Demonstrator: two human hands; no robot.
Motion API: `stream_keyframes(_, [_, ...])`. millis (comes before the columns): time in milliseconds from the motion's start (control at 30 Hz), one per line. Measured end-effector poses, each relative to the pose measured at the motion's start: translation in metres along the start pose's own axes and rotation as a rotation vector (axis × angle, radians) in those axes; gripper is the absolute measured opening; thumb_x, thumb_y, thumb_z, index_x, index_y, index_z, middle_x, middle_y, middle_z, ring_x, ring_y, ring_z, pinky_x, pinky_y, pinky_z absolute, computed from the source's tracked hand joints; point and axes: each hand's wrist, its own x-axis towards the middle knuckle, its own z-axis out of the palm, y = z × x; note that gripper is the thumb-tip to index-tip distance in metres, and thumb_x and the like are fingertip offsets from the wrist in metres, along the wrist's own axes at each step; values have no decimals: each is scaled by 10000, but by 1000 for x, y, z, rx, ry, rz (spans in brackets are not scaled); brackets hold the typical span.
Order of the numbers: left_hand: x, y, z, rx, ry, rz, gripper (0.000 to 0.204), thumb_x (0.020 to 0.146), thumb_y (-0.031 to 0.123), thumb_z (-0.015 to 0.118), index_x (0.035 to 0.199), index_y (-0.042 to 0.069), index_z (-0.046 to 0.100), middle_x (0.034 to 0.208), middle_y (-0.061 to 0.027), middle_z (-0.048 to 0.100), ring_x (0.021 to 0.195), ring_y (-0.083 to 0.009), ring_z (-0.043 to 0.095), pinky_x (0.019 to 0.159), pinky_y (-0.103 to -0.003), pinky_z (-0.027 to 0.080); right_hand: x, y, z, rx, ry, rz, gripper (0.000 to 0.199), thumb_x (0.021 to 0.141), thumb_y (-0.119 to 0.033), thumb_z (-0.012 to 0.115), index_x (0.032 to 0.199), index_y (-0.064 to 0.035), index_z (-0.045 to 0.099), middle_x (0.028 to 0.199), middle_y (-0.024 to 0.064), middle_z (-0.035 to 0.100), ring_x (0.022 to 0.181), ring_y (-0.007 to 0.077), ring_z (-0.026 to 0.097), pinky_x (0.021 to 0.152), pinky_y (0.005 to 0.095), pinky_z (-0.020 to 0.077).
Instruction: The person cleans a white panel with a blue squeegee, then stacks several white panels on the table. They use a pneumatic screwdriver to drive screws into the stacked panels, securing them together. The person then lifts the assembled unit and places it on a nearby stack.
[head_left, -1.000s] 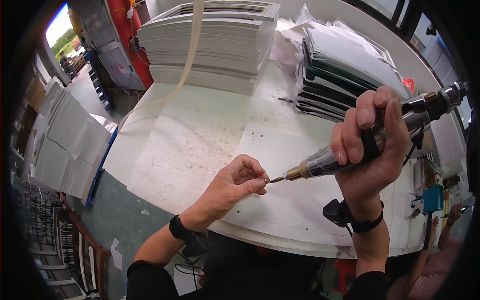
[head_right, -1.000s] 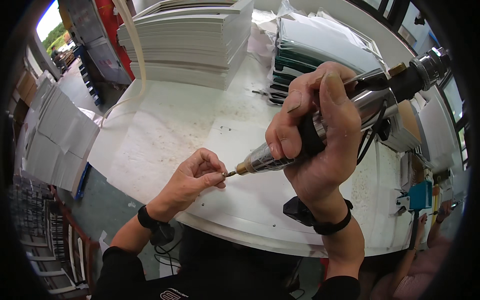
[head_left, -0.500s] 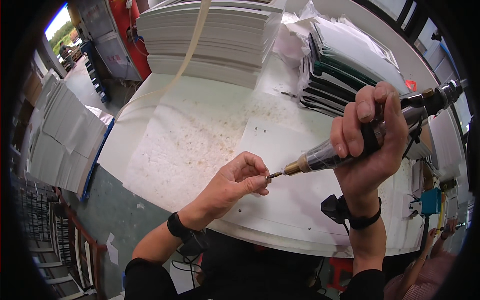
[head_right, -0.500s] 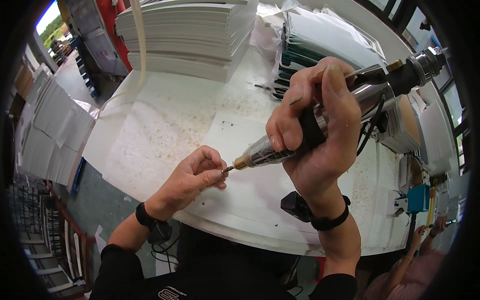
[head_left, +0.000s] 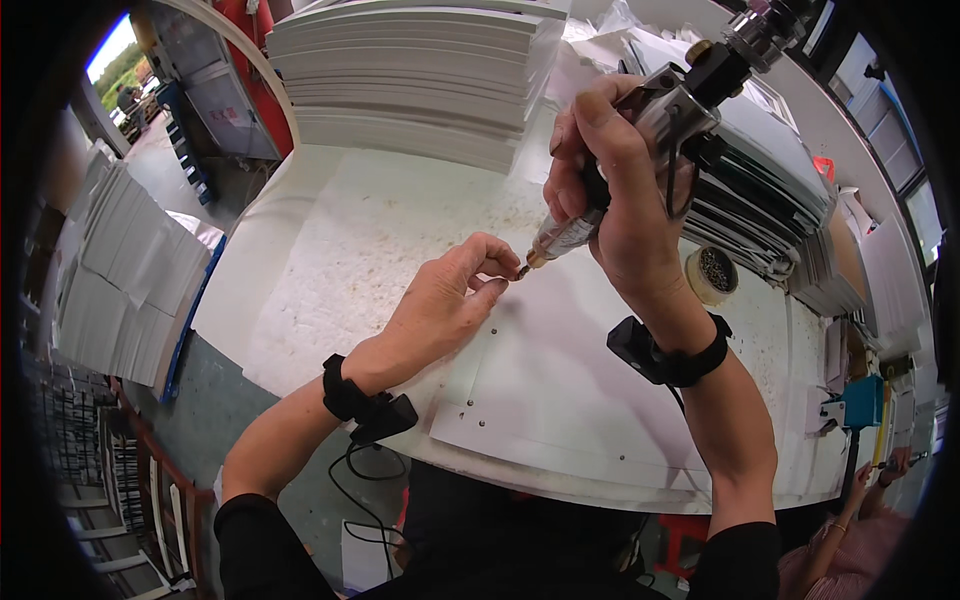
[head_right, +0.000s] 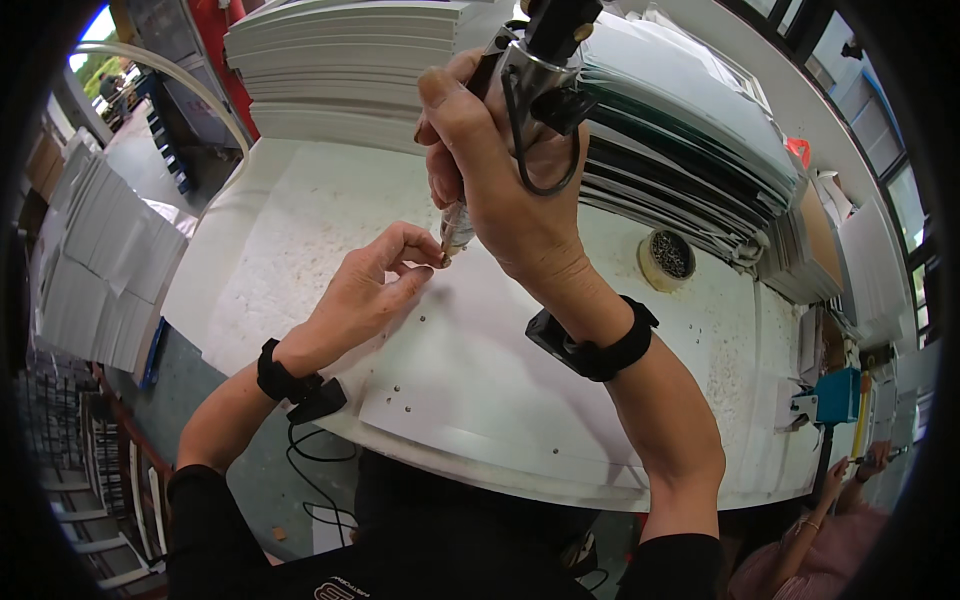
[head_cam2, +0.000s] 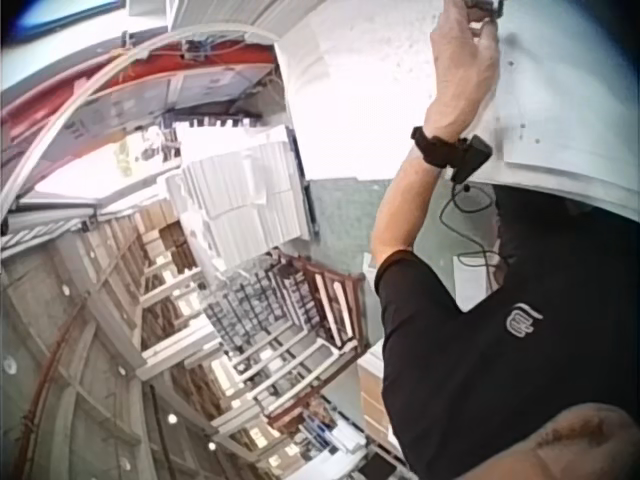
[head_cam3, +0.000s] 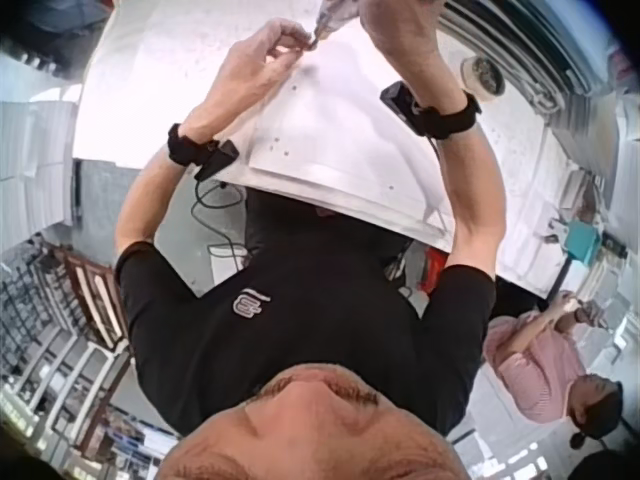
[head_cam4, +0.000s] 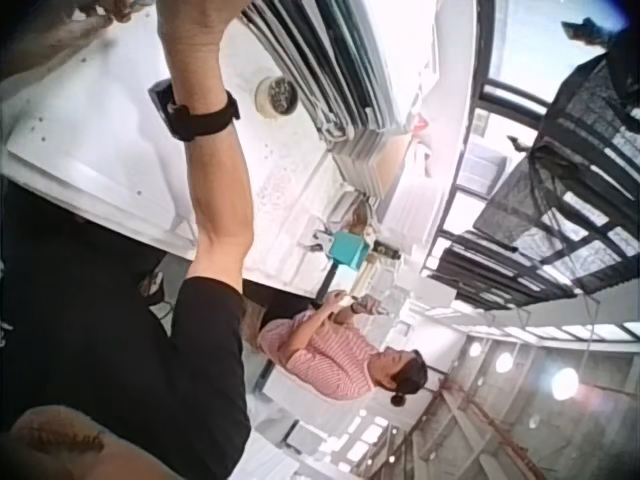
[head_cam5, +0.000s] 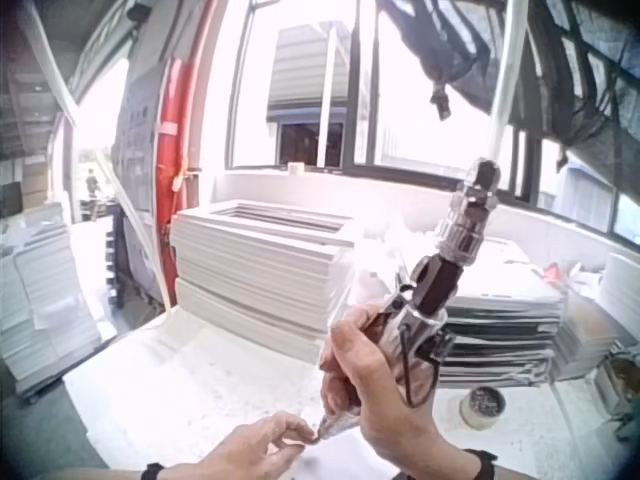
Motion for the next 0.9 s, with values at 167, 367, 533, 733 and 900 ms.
stream_keyframes(167, [10, -14, 1, 73, 6, -5, 295, 953, -25, 535, 1239, 48, 542, 1196, -130, 708, 1135, -220, 665, 1013, -361, 495, 8, 20, 2, -56, -26, -10, 243, 964, -220, 704, 824, -38, 625, 668, 20, 598, 488, 63, 543, 441, 243, 440])
stream_keyframes(367, [11, -19, 0, 31, -1, -29, 311, 963, -29, 510, 1264, 47, 522, 1201, -137, 703, 1108, -230, 664, 1014, -361, 494, 8, 32, -1, -74, -32, 9, 233, 964, -210, 708, 833, -37, 623, 663, 16, 597, 491, 60, 540, 439, 244, 439])
stream_keyframes(533, [11, -20, -2, 18, -21, -58, 317, 983, -28, 491, 1289, 48, 512, 1206, -134, 695, 1131, -223, 657, 1014, -350, 489, 8, 35, -3, -127, -49, 41, 246, 1001, -260, 659, 885, -64, 565, 758, 40, 582, 499, 89, 498, 472, 268, 443])
stream_keyframes(733, [9, -22, -2, -68, 40, -31, 356, 1008, -43, 420, 1350, 41, 475, 1314, -146, 632, 1196, -225, 631, 1045, -351, 471, 13, 43, -8, -23, -45, 65, 211, 967, -193, 699, 857, -44, 599, 671, 31, 601, 488, 77, 533, 443, 254, 437])
stream_keyframes(900, [11, -27, -3, -163, 82, -50, 365, 1016, -49, 392, 1368, 22, 454, 1402, -136, 565, 1247, -230, 606, 1081, -361, 453, 13, 44, -7, -18, -78, 80, 202, 978, -180, 677, 870, -54, 562, 643, 18, 569, 483, 75, 509, 438, 254, 416])
